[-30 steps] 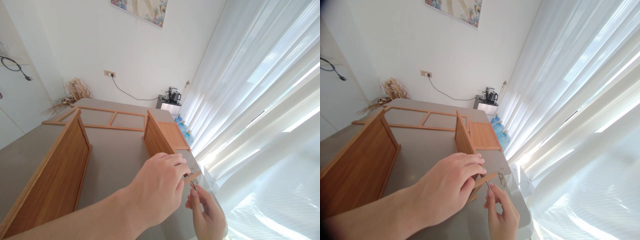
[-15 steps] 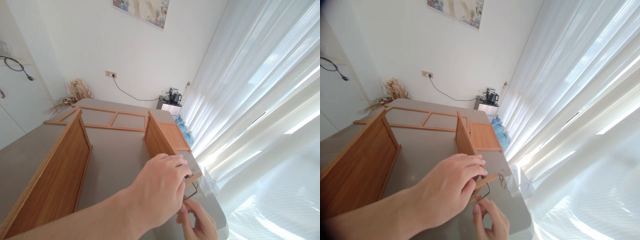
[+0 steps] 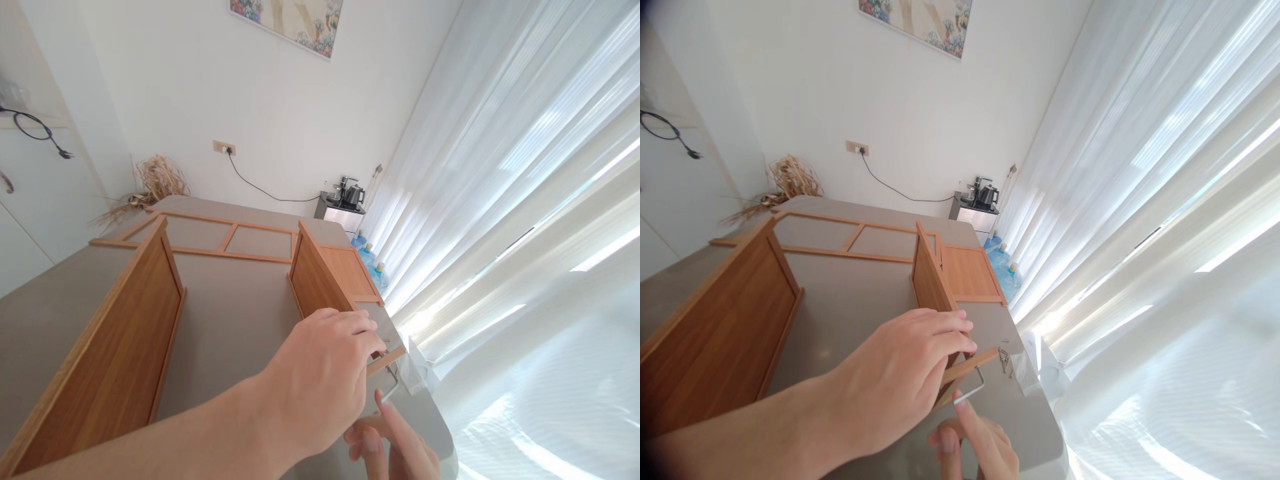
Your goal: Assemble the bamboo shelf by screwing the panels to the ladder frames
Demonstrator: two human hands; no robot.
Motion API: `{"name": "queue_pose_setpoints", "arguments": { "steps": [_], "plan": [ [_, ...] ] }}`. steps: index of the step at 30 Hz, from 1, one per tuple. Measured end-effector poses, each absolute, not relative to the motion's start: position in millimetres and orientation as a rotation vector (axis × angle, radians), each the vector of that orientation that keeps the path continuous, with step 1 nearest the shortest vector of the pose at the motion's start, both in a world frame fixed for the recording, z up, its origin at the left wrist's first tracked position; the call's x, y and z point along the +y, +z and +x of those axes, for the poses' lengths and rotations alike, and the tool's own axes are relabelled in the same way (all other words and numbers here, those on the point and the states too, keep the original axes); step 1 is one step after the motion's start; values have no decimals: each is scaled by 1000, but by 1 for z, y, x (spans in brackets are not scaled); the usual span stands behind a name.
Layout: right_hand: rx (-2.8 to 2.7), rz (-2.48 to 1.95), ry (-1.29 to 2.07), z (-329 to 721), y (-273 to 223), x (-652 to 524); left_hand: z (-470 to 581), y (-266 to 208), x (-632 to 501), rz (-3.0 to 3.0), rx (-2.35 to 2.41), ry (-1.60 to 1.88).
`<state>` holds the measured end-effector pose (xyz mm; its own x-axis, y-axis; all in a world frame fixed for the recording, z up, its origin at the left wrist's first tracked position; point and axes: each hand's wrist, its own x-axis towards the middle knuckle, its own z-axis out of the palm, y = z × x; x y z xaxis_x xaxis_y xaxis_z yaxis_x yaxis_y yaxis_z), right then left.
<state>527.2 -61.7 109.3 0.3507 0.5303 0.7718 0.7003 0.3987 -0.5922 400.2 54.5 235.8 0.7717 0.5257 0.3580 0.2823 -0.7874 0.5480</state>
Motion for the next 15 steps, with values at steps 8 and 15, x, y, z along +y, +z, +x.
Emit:
{"name": "queue_pose_setpoints", "arguments": {
  "steps": [8,15],
  "plan": [
    [-1310,-1304,-237,545,125,-53,401,237,56,2511,609,709],
    [-1213,-1370,-194,556,127,-55,400,238,54,2518,593,738]
  ]
}}
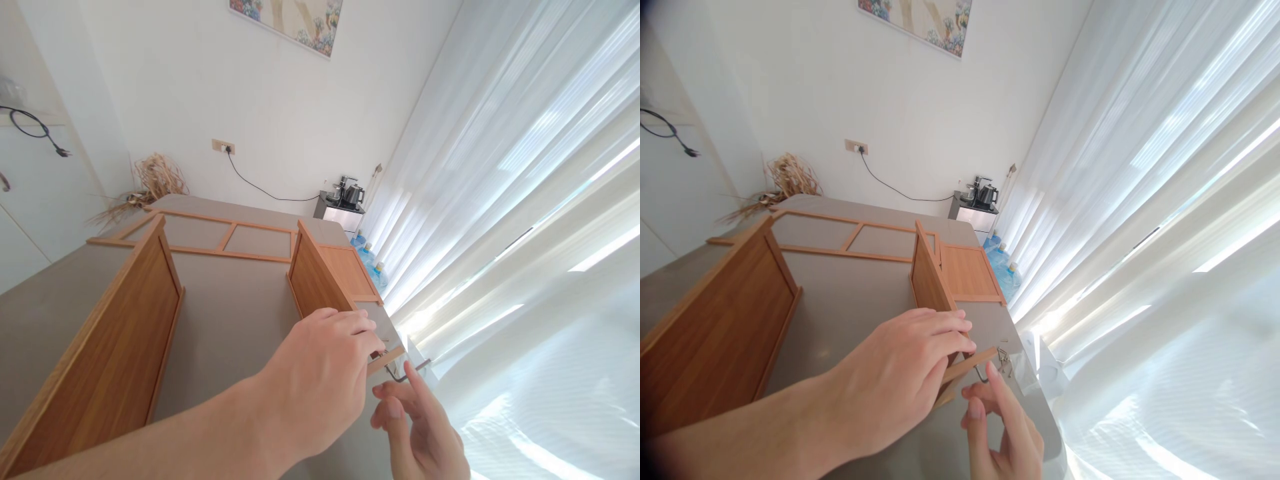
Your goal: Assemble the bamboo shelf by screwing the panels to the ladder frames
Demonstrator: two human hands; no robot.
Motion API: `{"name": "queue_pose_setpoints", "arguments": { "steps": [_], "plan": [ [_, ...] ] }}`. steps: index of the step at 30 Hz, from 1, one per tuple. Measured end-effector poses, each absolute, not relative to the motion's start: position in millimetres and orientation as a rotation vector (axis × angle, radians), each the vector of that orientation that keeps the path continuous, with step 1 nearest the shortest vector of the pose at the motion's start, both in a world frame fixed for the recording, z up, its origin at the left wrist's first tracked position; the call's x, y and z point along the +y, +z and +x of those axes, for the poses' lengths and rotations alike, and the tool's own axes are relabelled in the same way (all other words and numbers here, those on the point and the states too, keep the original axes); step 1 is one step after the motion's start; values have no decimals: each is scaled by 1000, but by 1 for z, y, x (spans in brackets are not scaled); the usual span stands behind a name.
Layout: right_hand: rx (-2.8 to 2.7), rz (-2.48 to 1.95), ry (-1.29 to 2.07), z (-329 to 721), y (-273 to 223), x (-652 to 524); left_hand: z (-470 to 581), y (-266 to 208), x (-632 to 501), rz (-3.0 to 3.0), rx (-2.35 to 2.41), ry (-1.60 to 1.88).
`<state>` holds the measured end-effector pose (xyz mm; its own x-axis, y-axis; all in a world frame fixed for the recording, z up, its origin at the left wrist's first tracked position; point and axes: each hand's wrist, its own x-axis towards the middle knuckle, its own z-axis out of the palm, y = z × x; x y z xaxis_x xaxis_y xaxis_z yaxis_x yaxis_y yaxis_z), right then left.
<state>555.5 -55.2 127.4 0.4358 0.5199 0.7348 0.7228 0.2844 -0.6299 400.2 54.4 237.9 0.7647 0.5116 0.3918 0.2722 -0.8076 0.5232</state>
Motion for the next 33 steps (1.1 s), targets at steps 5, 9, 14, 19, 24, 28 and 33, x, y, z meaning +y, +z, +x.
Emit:
{"name": "queue_pose_setpoints", "arguments": {
  "steps": [5,9,14,19,24,28,33],
  "plan": [
    [-1181,-1406,-155,559,128,-58,401,238,54,2526,594,755],
    [-1165,-1453,-142,561,127,-61,401,236,54,2511,618,749],
    [-1152,-1519,-111,564,129,-62,401,235,53,2474,660,695],
    [-1073,-1571,-78,563,135,-59,402,235,54,2488,653,703],
    [-1033,-1567,-71,564,140,-57,402,234,55,2498,649,724],
    [-1018,-1586,-49,566,139,-55,402,235,55,2498,639,735],
    [-996,-1589,-32,569,135,-55,401,235,55,2493,640,734]
  ]
}}
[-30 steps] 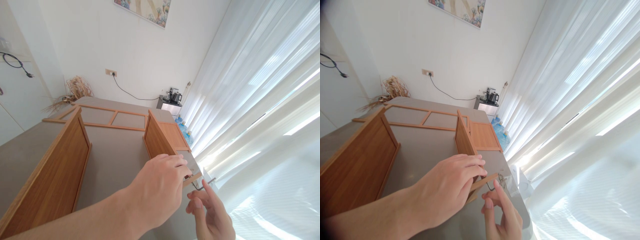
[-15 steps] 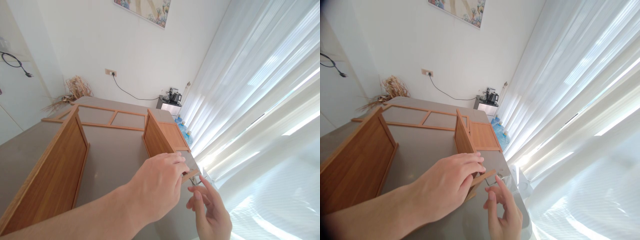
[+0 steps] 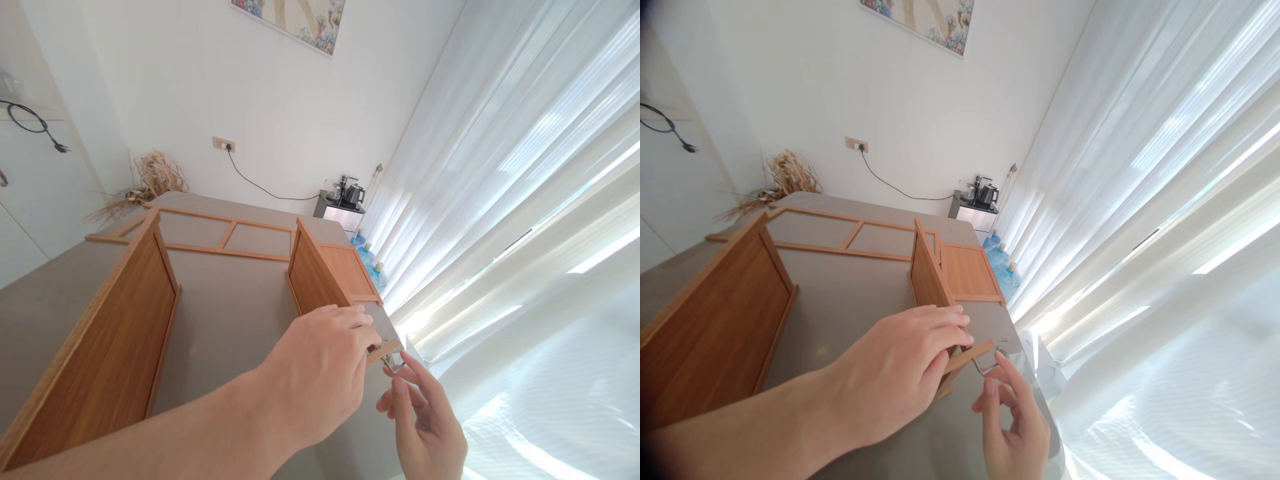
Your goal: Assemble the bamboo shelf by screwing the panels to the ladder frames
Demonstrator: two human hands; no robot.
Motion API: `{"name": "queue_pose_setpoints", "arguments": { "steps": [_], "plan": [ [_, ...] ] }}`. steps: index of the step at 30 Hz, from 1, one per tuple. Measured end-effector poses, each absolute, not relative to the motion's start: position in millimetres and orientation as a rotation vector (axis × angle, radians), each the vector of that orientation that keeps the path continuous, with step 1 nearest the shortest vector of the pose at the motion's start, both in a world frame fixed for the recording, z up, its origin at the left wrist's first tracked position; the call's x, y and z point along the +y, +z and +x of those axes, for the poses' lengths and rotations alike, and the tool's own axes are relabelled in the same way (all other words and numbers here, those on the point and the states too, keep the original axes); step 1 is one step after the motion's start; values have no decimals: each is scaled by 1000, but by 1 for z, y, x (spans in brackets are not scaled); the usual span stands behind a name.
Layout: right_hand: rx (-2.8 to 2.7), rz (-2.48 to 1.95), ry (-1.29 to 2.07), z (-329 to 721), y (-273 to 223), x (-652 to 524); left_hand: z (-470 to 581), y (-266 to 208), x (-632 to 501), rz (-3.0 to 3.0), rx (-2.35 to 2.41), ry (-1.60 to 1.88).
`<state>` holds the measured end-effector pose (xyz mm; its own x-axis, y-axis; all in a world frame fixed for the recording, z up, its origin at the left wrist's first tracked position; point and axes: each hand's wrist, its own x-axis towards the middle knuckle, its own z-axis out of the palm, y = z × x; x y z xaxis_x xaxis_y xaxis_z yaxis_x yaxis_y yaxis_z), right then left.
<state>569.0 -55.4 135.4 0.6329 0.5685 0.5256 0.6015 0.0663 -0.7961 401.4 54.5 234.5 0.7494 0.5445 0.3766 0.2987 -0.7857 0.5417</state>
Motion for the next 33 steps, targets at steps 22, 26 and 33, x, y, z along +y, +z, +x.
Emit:
{"name": "queue_pose_setpoints", "arguments": {
  "steps": [22,26,33],
  "plan": [
    [-960,-1645,59,573,110,-62,401,235,54,2503,663,735],
    [-976,-1620,57,569,103,-63,402,234,54,2501,660,731],
    [-1003,-1685,86,564,99,-65,403,234,56,2494,669,718]
  ]
}}
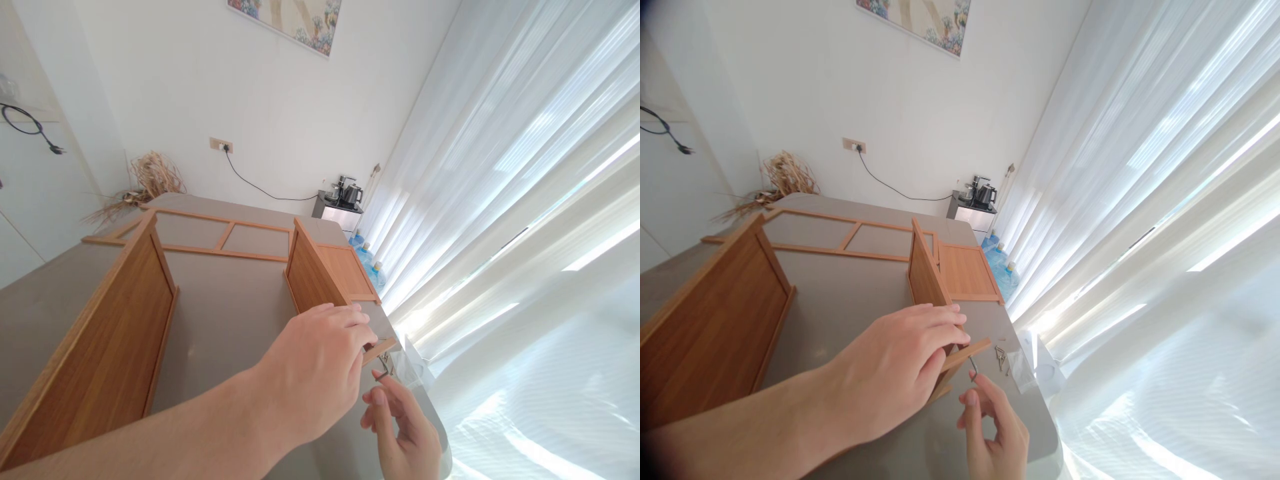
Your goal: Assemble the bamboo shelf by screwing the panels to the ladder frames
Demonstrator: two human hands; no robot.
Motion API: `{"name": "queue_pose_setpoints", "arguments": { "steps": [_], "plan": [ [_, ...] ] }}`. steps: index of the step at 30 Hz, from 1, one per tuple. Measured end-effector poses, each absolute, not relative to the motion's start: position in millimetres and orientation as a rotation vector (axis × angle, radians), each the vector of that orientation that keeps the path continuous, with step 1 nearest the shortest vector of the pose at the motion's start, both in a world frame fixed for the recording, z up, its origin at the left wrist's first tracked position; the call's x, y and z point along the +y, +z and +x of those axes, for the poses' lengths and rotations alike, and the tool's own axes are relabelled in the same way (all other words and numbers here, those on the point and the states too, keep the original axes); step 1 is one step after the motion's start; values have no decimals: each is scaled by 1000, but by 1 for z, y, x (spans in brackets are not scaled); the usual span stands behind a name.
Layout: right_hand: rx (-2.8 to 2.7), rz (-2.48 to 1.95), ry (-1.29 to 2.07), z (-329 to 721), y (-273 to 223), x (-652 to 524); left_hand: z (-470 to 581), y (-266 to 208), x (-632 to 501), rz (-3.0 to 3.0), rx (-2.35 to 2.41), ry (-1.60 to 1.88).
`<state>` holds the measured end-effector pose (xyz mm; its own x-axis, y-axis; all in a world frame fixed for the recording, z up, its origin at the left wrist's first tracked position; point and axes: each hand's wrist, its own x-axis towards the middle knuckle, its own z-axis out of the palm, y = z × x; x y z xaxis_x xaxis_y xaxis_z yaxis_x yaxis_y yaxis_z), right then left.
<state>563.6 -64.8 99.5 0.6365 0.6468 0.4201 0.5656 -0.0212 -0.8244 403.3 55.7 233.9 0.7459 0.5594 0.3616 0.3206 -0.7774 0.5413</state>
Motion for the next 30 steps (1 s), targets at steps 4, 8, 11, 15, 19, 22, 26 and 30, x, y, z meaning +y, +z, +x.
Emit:
{"name": "queue_pose_setpoints", "arguments": {
  "steps": [4,8,11,15,19,22,26,30],
  "plan": [
    [-1009,-1694,83,560,102,-65,402,235,55,2497,671,701],
    [-1009,-1657,80,556,104,-64,401,234,55,2503,672,726],
    [-1045,-1601,62,552,106,-64,402,234,55,2508,663,725],
    [-1147,-1512,11,546,111,-65,402,236,56,2521,651,700],
    [-1218,-1442,-37,541,113,-66,402,238,56,2510,662,673],
    [-1262,-1386,-48,539,112,-66,402,237,56,2492,672,663],
    [-1333,-1330,-66,544,115,-66,403,236,56,2480,671,668],
    [-1458,-1268,-119,549,122,-64,402,237,55,2464,689,661]
  ]
}}
